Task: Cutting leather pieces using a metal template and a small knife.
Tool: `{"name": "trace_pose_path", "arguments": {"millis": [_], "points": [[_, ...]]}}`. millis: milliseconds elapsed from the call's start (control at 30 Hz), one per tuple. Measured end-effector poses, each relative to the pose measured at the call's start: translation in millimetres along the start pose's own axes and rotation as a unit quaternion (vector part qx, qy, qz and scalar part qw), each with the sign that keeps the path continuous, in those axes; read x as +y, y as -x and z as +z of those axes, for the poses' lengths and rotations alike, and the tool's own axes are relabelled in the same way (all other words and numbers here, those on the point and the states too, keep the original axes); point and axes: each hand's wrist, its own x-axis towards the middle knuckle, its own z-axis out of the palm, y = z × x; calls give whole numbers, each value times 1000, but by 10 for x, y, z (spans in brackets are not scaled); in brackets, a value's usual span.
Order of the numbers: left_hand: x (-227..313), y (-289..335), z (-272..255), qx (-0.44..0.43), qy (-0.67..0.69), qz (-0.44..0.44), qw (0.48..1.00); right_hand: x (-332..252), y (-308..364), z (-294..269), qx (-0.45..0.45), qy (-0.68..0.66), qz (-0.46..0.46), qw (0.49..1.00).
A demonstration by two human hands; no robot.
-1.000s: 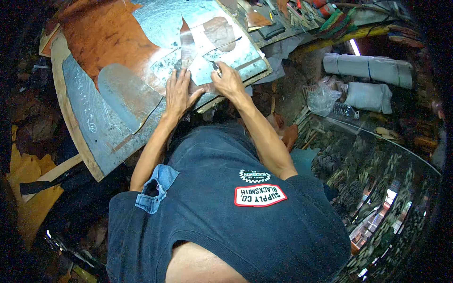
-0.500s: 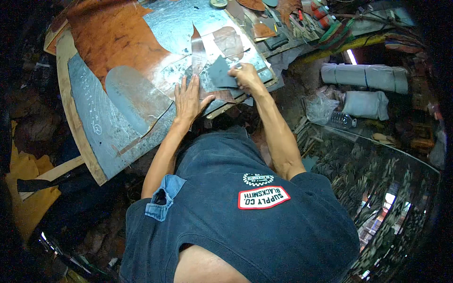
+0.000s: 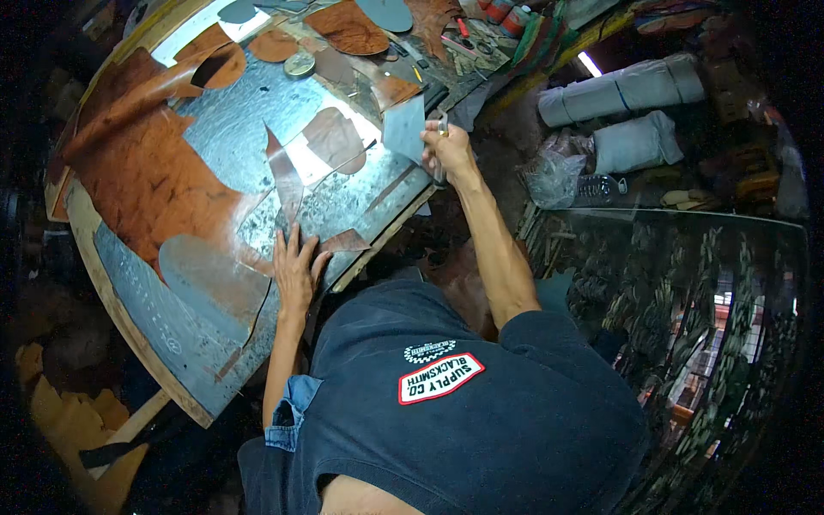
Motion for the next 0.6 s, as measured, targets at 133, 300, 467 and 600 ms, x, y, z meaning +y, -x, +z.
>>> {"name": "trace_pose_path", "arguments": {"millis": [133, 300, 467, 600], "points": [[80, -41, -12, -5, 12, -2, 1000, -137, -522, 37, 9, -146, 3, 989], [171, -102, -72, -32, 20, -29, 999, 175, -1008, 135, -8, -191, 80, 978], [181, -64, -46, -39, 9, -31, 999, 400, -247, 253, -10, -85, 72, 994], [337, -32, -75, -48, 44, -11, 998, 309, 620, 507, -99, 160, 32, 982]]}}
